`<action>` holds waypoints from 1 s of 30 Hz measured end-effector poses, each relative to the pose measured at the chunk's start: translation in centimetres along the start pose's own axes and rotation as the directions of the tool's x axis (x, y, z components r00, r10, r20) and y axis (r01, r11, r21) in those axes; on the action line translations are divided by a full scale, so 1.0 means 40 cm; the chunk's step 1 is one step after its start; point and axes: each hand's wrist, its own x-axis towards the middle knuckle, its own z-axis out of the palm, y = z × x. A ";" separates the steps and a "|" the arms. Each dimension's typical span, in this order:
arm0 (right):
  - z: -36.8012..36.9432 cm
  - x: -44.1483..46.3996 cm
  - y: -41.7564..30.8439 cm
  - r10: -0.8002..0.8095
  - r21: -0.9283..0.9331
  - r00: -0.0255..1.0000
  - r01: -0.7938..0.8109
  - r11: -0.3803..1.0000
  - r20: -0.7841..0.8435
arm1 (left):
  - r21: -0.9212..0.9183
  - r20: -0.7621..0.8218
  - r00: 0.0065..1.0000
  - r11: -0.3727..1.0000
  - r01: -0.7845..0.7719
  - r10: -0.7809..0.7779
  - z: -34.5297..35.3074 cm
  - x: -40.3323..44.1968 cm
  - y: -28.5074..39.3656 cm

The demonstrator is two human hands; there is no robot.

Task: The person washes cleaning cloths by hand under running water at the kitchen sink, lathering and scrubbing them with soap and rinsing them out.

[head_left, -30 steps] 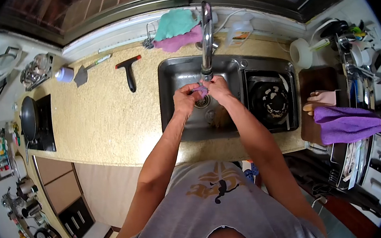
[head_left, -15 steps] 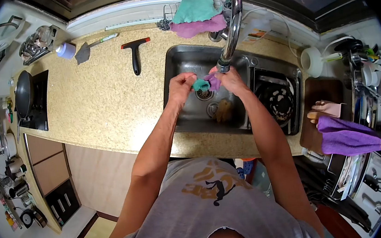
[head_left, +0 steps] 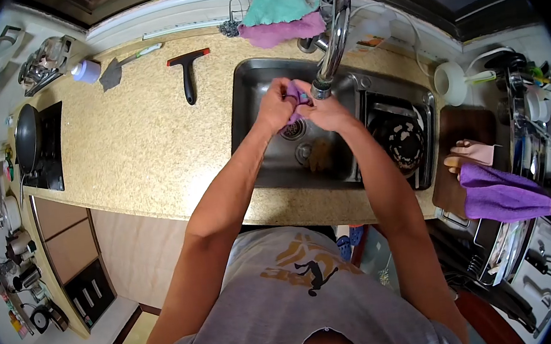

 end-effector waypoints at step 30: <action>0.174 0.027 0.041 0.299 0.162 0.861 -0.254 0.954 -0.411 | -0.860 0.412 0.862 0.185 0.475 -0.296 0.104 0.003 -0.190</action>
